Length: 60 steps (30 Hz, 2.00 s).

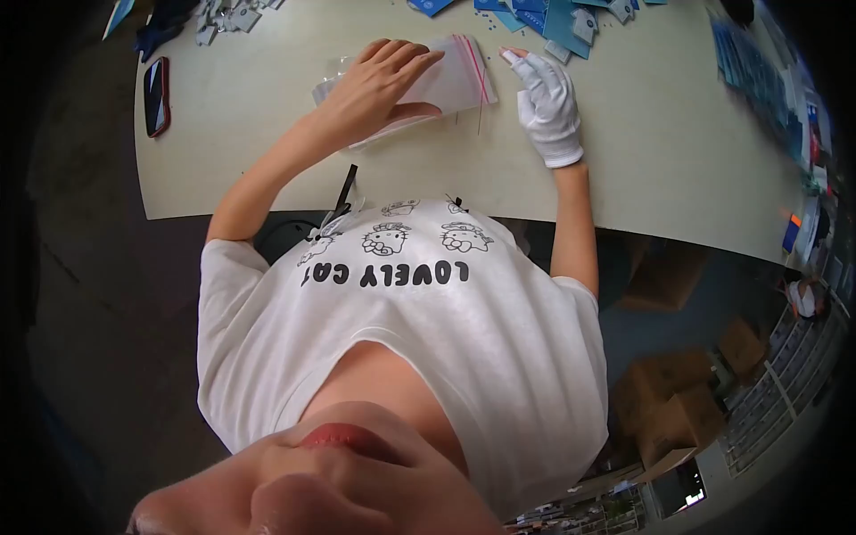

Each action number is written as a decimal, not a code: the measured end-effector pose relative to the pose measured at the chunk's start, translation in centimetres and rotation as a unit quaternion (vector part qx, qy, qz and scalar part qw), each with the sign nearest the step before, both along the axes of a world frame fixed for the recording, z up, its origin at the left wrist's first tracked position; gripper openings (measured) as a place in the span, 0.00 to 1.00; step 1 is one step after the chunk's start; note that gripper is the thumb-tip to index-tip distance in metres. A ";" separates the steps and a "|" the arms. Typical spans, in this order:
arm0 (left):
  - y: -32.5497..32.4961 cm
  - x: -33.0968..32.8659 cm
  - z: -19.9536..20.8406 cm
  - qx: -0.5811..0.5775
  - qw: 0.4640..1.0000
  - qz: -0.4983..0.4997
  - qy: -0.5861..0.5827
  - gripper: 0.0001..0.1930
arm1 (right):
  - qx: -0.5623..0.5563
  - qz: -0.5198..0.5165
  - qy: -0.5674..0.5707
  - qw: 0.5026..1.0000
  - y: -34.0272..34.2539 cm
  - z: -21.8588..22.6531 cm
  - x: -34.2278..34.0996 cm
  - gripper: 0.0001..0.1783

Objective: The person packages keychains and packaging cards into plastic zip-lock bags by hand, taking them from boxes and sealing them inside the bags.

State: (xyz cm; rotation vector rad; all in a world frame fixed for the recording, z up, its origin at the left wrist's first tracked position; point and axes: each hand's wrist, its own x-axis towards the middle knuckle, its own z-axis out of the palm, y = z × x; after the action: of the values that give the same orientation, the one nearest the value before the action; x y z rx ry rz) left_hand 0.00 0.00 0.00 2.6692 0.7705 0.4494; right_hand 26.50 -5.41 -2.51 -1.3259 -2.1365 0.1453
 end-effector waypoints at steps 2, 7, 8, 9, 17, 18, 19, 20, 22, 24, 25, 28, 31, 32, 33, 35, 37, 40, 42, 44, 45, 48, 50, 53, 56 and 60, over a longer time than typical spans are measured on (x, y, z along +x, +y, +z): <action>0.3 1.0 -1.3 0.048 0.998 0.043 0.012 0.32 | -0.004 -0.025 0.057 0.998 0.2 -1.2 0.1 0.33; 3.9 -0.8 -1.5 -0.089 0.995 0.030 0.033 0.21 | 0.030 -0.037 0.081 0.996 1.9 -2.0 -2.2 0.30; 4.4 -0.6 -1.1 -0.153 0.987 0.033 0.037 0.17 | 0.037 -0.036 0.089 0.995 2.1 -2.2 -1.9 0.29; 4.2 -0.6 -0.4 -0.154 0.987 0.031 0.040 0.17 | 0.036 -0.038 0.092 0.994 1.9 -2.2 -1.7 0.29; 4.1 -3.8 1.4 -0.602 0.747 0.107 -0.261 0.10 | 0.010 -0.039 0.078 0.996 1.3 -2.2 -1.8 0.25; 3.9 -3.8 2.1 -0.617 0.733 0.103 -0.268 0.09 | 0.002 -0.042 0.073 0.996 1.1 -2.0 -1.8 0.24; 3.9 -4.0 2.2 -0.615 0.734 0.105 -0.269 0.09 | 0.004 -0.039 0.074 0.996 1.1 -2.0 -1.8 0.24; 3.9 -4.1 2.2 -0.621 0.725 0.096 -0.283 0.09 | 0.005 -0.040 0.071 0.997 1.2 -2.1 -1.7 0.24; 3.9 -4.1 2.1 -0.628 0.715 0.081 -0.296 0.09 | 0.008 -0.045 0.063 0.997 1.1 -1.9 -1.6 0.24; 4.0 -4.0 2.2 -0.626 0.714 0.065 -0.306 0.08 | 0.007 -0.053 0.065 0.996 1.1 -1.6 -1.4 0.21; 4.0 -4.2 2.0 -0.601 0.737 0.081 -0.298 0.08 | 0.008 -0.065 0.056 0.996 0.9 -1.7 -1.3 0.21; 5.1 -6.9 1.2 -0.498 0.796 0.111 -0.325 0.06 | 0.087 -0.184 0.153 0.967 1.5 -4.8 0.5 0.13; 9.2 -9.2 0.4 -0.430 0.805 0.143 -0.382 0.07 | 0.004 -0.310 0.212 0.927 5.0 -3.2 5.5 0.20; 10.4 -9.7 0.0 -0.421 0.807 0.156 -0.384 0.07 | 0.011 -0.314 0.206 0.927 6.5 -3.2 7.1 0.20; 11.5 -9.3 -0.1 -0.415 0.808 0.162 -0.386 0.08 | -0.023 -0.346 0.199 0.916 7.8 -2.4 9.3 0.28; 11.7 -8.8 -0.6 -0.419 0.810 0.169 -0.375 0.08 | -0.054 -0.375 0.194 0.905 11.2 -1.9 12.3 0.36; 11.7 -8.2 -1.0 -0.425 0.811 0.175 -0.362 0.09 | -0.104 -0.434 0.069 0.892 14.1 -2.2 14.9 0.48; 11.2 -7.7 -0.9 -0.454 0.813 0.166 -0.325 0.09 | -0.179 -0.338 0.145 0.913 18.2 -3.3 19.4 0.51; 10.8 -9.4 -1.2 -0.454 0.808 0.179 -0.330 0.08 | -0.177 -0.280 0.006 0.943 20.0 -2.1 18.4 0.49; 10.5 -9.8 -0.7 -0.459 0.806 0.183 -0.326 0.08 | -0.201 -0.203 -0.196 0.938 21.5 0.6 17.7 0.46; 10.6 -9.8 -0.4 -0.457 0.804 0.185 -0.332 0.08 | -0.198 -0.199 -0.200 0.939 21.9 1.8 17.2 0.46; 10.2 -9.3 0.1 -0.472 0.795 0.186 -0.332 0.07 | -0.120 -0.063 -0.388 0.912 23.6 3.9 16.2 0.43; 10.1 -9.2 0.3 -0.480 0.790 0.181 -0.334 0.06 | -0.208 -0.077 -0.385 0.896 24.2 4.6 15.7 0.42; 9.4 -9.0 0.8 -0.477 0.782 0.179 -0.359 0.06 | -0.229 -0.107 -0.290 0.923 23.4 3.1 19.5 0.37; 10.0 -8.3 0.4 -0.486 0.780 0.154 -0.363 0.06 | -0.246 -0.237 -0.012 0.940 21.4 -0.2 24.3 0.28; 13.2 -3.7 2.2 -0.469 0.825 0.096 -0.301 0.08 | -0.188 -0.371 -0.017 0.909 19.1 -4.3 21.3 0.26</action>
State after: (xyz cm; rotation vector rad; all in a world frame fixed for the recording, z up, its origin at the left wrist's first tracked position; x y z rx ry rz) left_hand -3.73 13.19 2.15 1.4199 0.7707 0.6856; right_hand 47.80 13.65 -6.81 -2.2852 -1.5270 0.2223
